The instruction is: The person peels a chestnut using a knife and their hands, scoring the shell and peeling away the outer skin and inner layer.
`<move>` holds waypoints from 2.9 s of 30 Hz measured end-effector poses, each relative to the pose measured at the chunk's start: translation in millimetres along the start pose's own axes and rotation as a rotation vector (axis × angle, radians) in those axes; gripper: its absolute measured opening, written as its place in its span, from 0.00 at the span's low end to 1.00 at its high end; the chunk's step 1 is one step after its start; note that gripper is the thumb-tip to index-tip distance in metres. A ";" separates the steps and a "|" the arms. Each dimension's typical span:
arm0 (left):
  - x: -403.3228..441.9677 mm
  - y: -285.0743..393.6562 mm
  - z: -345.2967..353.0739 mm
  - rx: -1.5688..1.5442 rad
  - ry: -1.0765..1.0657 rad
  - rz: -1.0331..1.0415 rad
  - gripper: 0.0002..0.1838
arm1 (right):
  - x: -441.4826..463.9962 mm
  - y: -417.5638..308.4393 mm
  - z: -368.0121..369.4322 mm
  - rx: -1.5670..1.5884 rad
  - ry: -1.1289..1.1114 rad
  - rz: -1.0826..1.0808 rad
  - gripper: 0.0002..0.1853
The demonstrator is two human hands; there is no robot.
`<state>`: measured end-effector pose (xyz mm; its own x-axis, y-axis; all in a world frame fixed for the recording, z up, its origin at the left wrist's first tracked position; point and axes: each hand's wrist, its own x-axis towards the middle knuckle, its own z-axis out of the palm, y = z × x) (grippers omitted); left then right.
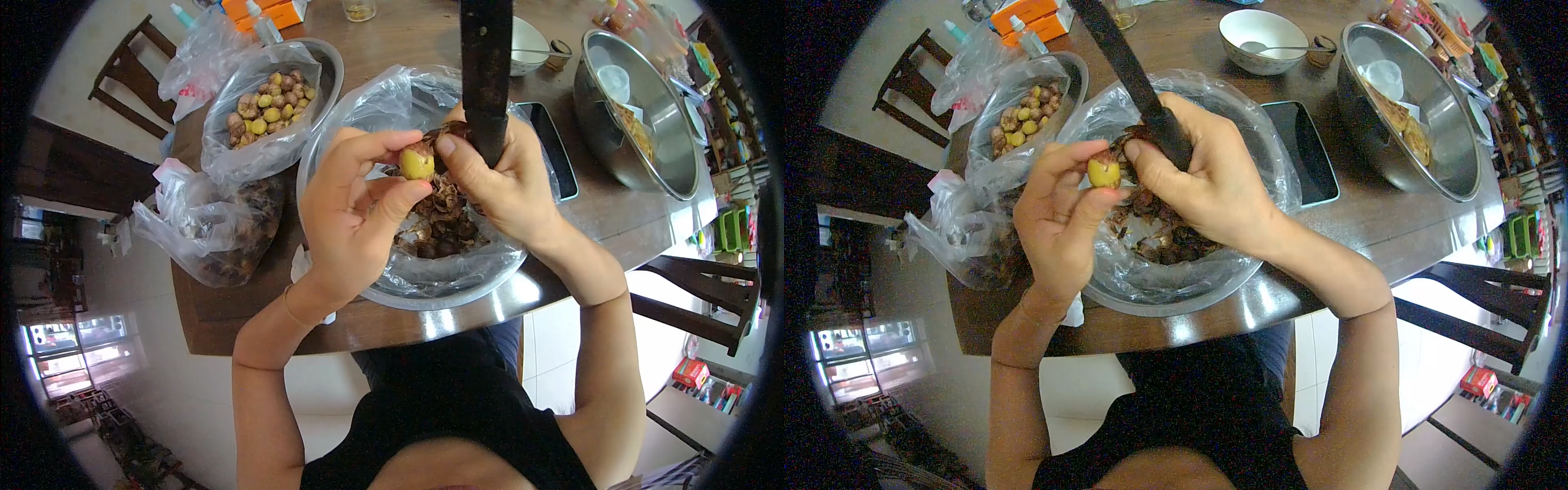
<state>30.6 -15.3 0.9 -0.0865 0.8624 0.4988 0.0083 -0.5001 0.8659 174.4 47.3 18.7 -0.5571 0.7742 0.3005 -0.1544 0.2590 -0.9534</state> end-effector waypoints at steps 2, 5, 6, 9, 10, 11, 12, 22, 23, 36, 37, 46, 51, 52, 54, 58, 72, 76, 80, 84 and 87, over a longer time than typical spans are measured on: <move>-0.1 -0.5 -2.6 -0.149 -0.026 -0.089 0.17 | 0.2 -3.3 -1.2 0.064 0.011 0.063 0.04; 1.3 3.6 -3.7 -0.376 -0.076 -0.184 0.19 | 0.7 -8.0 -3.4 0.096 0.032 0.068 0.05; 1.7 4.4 -4.4 -0.451 -0.088 -0.223 0.20 | 0.6 -9.4 -4.0 0.089 0.043 0.092 0.05; 2.6 5.5 -7.3 -0.642 -0.121 -0.319 0.21 | 1.5 -12.6 -6.2 0.065 0.033 0.090 0.06; 2.6 4.8 -8.3 -0.686 -0.130 -0.340 0.22 | 1.8 -13.8 -7.3 0.036 0.032 0.098 0.06; 2.5 4.1 -8.9 -0.729 -0.139 -0.362 0.22 | 2.2 -14.8 -8.6 0.008 0.031 0.106 0.06; 2.3 3.3 -9.1 -0.767 -0.130 -0.386 0.22 | 2.3 -15.4 -9.5 -0.021 0.029 0.113 0.07; 2.9 4.9 -9.3 -0.902 -0.074 -0.473 0.19 | 3.8 -15.3 -9.6 -0.034 0.069 0.106 0.07; 2.8 4.5 -10.3 -0.889 -0.068 -0.468 0.19 | 3.9 -13.9 -9.9 -0.035 0.065 0.113 0.07; 4.4 2.8 -14.2 -0.855 -0.044 -0.478 0.21 | 4.0 -17.6 -16.4 -0.145 0.058 0.075 0.05; 4.8 4.0 -14.6 -0.815 -0.033 -0.453 0.21 | 5.2 -17.3 -18.5 -0.124 0.026 0.056 0.05; 4.9 20.8 -11.3 -0.120 -0.007 0.067 0.20 | 14.6 -21.1 -37.4 -0.519 -0.202 -0.074 0.26; 5.2 16.3 -11.4 0.043 -0.056 0.210 0.18 | 8.4 -23.5 -26.0 -0.131 -0.101 0.041 0.16; 5.4 16.9 -10.8 0.079 -0.035 0.213 0.18 | 5.1 -23.8 -22.4 -0.038 -0.115 0.065 0.14; 5.6 18.6 -10.2 0.193 -0.006 0.226 0.18 | -0.7 -24.8 -14.7 0.104 -0.121 0.121 0.10; 4.2 17.4 -10.5 0.360 0.030 0.276 0.18 | -5.6 -21.6 -3.4 0.114 -0.062 0.102 0.07; 7.1 26.1 -9.3 0.613 -0.068 0.404 0.19 | -4.1 -18.3 -6.0 0.051 -0.107 0.156 0.04; 6.4 23.4 -8.9 0.587 -0.055 0.411 0.18 | -3.4 -17.2 -6.1 0.067 -0.102 0.139 0.03; 5.0 19.3 -8.4 0.558 -0.048 0.418 0.18 | -3.3 -13.8 -5.2 0.081 -0.085 0.085 0.03; 3.1 16.8 -8.5 0.618 -0.043 0.443 0.18 | -3.5 -12.8 -6.0 0.032 -0.075 0.111 0.02; 3.7 16.0 -8.2 0.625 -0.039 0.455 0.18 | -2.8 -8.9 -5.0 0.037 -0.072 0.073 0.03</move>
<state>22.2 -20.7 16.3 0.0957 0.5905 0.8014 0.5960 -0.6788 0.4290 181.3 45.7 26.5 -0.6248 0.7465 0.2287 -0.1404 0.1807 -0.9735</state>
